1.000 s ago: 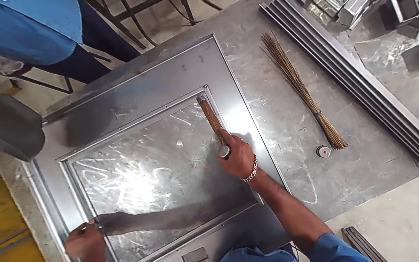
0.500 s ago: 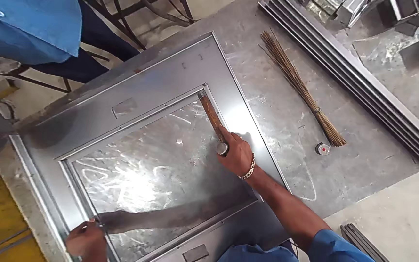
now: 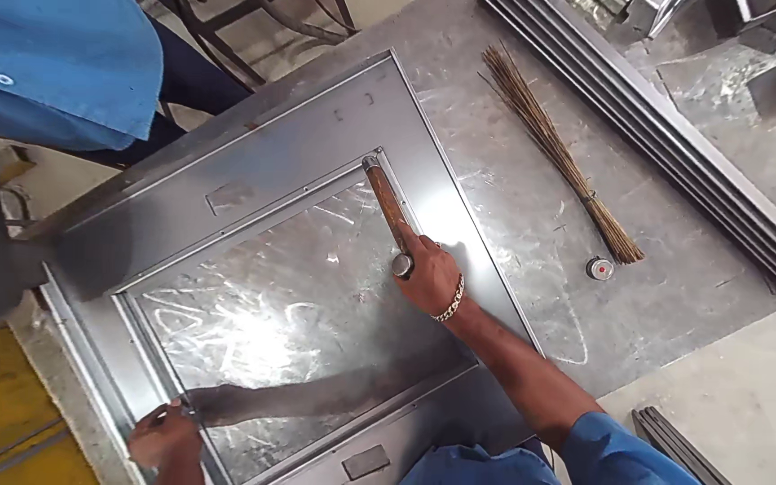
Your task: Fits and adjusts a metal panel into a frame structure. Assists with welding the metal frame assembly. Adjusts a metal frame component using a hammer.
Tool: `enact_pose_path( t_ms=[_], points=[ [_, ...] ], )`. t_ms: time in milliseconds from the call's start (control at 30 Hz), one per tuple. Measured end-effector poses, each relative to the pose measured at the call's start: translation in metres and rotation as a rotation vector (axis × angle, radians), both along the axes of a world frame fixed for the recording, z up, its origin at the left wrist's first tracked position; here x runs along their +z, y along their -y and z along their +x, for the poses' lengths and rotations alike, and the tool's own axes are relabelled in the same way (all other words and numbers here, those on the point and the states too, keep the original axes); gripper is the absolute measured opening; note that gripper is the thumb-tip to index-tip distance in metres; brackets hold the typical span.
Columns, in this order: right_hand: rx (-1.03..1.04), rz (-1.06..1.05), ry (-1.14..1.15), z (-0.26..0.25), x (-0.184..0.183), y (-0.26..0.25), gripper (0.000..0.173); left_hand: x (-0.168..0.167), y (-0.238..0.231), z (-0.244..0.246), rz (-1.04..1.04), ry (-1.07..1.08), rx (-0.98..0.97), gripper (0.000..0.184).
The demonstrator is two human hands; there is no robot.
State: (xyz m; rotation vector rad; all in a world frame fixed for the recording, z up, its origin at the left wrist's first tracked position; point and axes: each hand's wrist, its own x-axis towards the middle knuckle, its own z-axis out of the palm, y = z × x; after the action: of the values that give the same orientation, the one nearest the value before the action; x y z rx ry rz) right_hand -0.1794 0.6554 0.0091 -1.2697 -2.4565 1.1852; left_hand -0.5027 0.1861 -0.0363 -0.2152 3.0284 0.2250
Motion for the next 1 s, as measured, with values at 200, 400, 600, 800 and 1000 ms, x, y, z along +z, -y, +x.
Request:
enact_pose_path(
  t_ms=[200, 400, 600, 800, 1000],
  points=[
    [-0.002, -0.003, 0.01, 0.001, -0.001, 0.001, 0.078, 0.0, -0.001, 0.0, 0.016, -0.002, -0.006, 0.04],
    [-0.001, -0.048, 0.034, -0.001, 0.002, -0.003, 0.083, 0.005, -0.003, 0.002, 0.003, 0.036, -0.05, 0.043],
    [-0.003, -0.135, 0.007, 0.014, 0.012, -0.018, 0.08, 0.011, 0.017, -0.007, -0.053, 0.111, -0.124, 0.042],
    [-0.009, -0.118, -0.198, 0.063, 0.077, -0.017, 0.057, 0.018, 0.041, -0.016, 0.119, 0.336, -0.195, 0.048],
    [-0.119, -0.028, 0.036, 0.13, 0.144, 0.022, 0.036, 0.033, 0.053, 0.003, 0.167, 0.359, -0.259, 0.055]
  ],
)
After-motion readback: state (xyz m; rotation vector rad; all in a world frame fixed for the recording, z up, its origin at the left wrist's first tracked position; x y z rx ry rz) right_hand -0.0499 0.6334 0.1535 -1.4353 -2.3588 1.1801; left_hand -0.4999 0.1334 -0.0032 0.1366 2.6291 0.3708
